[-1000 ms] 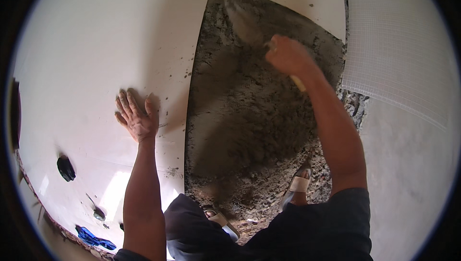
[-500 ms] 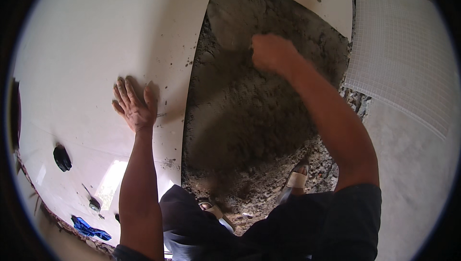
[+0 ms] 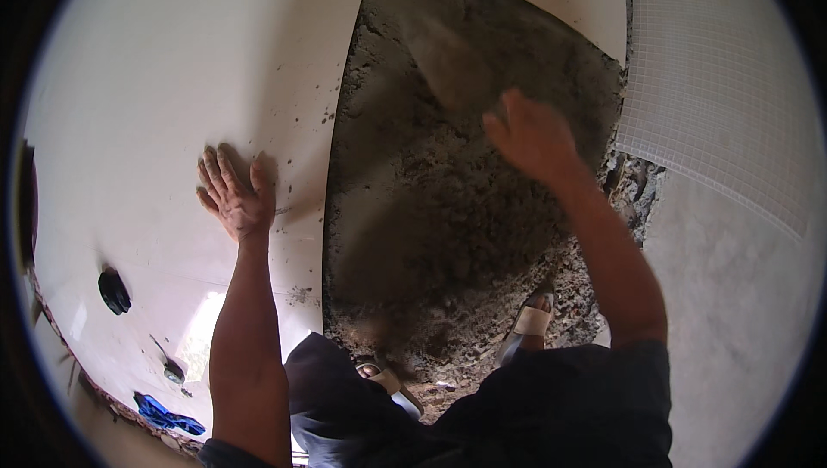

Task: The person scoops cement from a bucket and spreads it onto the floor using a trowel. They repeatedly smooth the cement over a section of the floor, preparing the surface for tiling.

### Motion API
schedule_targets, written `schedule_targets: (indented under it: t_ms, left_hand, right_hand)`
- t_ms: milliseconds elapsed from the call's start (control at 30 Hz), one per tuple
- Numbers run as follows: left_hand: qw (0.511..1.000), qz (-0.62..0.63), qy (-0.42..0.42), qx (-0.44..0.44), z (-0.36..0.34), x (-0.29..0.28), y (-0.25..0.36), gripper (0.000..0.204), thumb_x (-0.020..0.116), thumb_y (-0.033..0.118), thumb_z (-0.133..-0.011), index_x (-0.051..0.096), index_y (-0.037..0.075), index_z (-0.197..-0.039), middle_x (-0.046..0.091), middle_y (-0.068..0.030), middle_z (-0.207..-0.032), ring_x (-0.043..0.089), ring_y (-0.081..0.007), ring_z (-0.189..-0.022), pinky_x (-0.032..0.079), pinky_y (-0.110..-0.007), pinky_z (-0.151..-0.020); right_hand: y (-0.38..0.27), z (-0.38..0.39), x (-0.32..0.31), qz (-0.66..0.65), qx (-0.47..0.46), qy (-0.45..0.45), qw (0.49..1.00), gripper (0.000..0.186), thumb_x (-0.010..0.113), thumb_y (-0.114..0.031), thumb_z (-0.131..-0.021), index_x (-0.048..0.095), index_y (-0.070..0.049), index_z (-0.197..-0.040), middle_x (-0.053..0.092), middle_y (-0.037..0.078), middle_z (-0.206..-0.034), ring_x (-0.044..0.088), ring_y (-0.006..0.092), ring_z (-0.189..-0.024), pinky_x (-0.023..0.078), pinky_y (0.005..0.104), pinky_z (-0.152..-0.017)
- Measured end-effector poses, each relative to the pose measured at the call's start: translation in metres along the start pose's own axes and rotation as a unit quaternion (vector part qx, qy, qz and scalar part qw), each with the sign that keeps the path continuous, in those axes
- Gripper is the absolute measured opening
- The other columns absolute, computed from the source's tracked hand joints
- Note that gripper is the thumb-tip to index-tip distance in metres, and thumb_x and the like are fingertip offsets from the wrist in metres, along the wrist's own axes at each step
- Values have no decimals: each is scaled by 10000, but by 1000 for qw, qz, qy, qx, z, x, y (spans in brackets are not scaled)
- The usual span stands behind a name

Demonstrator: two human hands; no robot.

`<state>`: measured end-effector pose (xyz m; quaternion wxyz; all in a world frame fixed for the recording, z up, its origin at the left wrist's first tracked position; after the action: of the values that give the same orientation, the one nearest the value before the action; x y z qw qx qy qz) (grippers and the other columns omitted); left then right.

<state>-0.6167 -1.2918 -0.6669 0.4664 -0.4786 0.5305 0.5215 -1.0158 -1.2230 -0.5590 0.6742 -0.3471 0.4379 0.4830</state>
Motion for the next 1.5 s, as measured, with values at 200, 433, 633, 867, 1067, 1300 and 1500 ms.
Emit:
schedule_targets:
  t_ms: [200, 433, 633, 867, 1067, 1300, 1500]
  left_hand:
    - [1000, -17, -13, -6, -1, 0, 0, 676, 382, 533, -911, 284, 128, -1443, 219, -65, -1523, 131, -252, -1423, 59, -510, -1134]
    - [1000, -3, -6, 1, 0, -5, 3, 660, 398, 510, -917, 288, 124, -1441, 224, -74, -1520, 137, -262, -1421, 64, -519, -1131]
    - [1000, -2, 2, 4, -1, -6, 3, 656, 403, 502, -916, 292, 123, -1440, 239, -79, -1514, 154, -266, -1417, 71, -526, -1127]
    - [1000, 0, 16, 21, 0, -5, 4, 656, 402, 493, -921, 279, 117, -1444, 224, -72, -1521, 141, -254, -1421, 68, -515, -1128]
    - [1000, 8, 4, 8, -1, -5, 2, 657, 402, 504, -914, 293, 126, -1440, 243, -85, -1513, 156, -275, -1416, 77, -534, -1122]
    - [1000, 8, -6, 7, -1, -4, 3, 667, 399, 519, -910, 293, 126, -1439, 230, -73, -1520, 135, -267, -1422, 47, -513, -1134]
    - [1000, 6, -10, 1, -1, -4, 2, 670, 395, 525, -911, 298, 120, -1436, 228, -71, -1521, 134, -271, -1421, 47, -515, -1134]
  right_hand:
    - [33, -72, 14, 73, 37, -18, 997, 367, 453, -358, -935, 521, -4, -1004, 637, 225, -950, 613, 404, -891, 482, 492, -768]
    - [62, -29, 8, 33, 212, -79, 974, 415, 383, -376, -956, 540, -15, -1085, 641, 217, -988, 604, 388, -966, 462, 503, -844]
    - [16, -119, -32, 58, 55, -42, 996, 447, 395, -407, -924, 570, -75, -1166, 608, 190, -1134, 567, 383, -1050, 455, 486, -877]
    - [104, -116, -7, 57, 57, -63, 995, 418, 435, -393, -901, 617, -87, -1120, 621, 181, -1129, 590, 374, -1024, 452, 471, -869]
    - [111, -94, -13, -61, 126, -105, 985, 471, 460, -389, -913, 583, 2, -1145, 631, 199, -970, 617, 313, -896, 463, 430, -838]
    - [-3, -65, 33, -234, 115, -119, 958, 529, 462, -486, -912, 563, 11, -1064, 609, 148, -912, 596, 244, -756, 492, 370, -703]
    - [-8, -83, 13, -200, 124, -107, 966, 486, 421, -412, -933, 563, 32, -1074, 605, 186, -885, 616, 263, -717, 487, 426, -674]
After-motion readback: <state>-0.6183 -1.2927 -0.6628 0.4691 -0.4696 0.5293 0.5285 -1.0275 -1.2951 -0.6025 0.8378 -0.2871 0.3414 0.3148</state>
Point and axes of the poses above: each hand's wrist, its own z-axis away from the middle knuckle, its own x-axis out of the palm, y = z × x, the point moved 10 cm from there along -z, towards the middle knuckle
